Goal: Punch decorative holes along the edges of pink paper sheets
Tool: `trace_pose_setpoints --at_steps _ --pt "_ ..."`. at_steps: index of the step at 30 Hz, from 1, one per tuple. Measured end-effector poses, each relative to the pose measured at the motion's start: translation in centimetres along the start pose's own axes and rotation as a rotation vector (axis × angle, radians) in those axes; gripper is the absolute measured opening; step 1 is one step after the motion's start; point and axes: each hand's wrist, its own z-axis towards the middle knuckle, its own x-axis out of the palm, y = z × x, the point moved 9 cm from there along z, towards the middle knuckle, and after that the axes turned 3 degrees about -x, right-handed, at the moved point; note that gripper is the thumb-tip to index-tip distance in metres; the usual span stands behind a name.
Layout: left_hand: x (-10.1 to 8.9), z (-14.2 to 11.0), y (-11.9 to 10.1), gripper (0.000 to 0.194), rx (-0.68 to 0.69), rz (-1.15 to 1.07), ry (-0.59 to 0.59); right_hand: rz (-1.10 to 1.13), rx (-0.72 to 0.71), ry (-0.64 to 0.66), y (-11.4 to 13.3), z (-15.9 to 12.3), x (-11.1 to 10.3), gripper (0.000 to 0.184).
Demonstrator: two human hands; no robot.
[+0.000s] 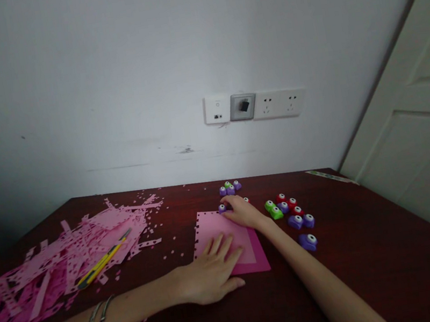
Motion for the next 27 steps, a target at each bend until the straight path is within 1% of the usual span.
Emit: trace_pose_setpoints --at_steps 7,13,20,27 --pt "-0.5 -0.3 -0.3 0.063 0.004 -0.014 -0.010 0.010 0.028 -0.013 0.0 -0.1 -0.5 0.034" --pt "-0.8 -0.5 -0.4 0.057 0.013 -0.019 -0.060 -0.063 0.103 -0.026 -0.5 -0.4 -1.2 0.029" --pt "-0.8 -0.4 -0.7 0.050 0.025 -0.010 -0.077 -0.186 0.287 -0.083 -3.1 -1.1 -2.6 0.028" --pt "-0.5 -0.2 -1.2 0.047 0.038 -0.007 -0.077 -0.276 0.450 -0.113 -6.4 -2.9 -4.4 0.030"
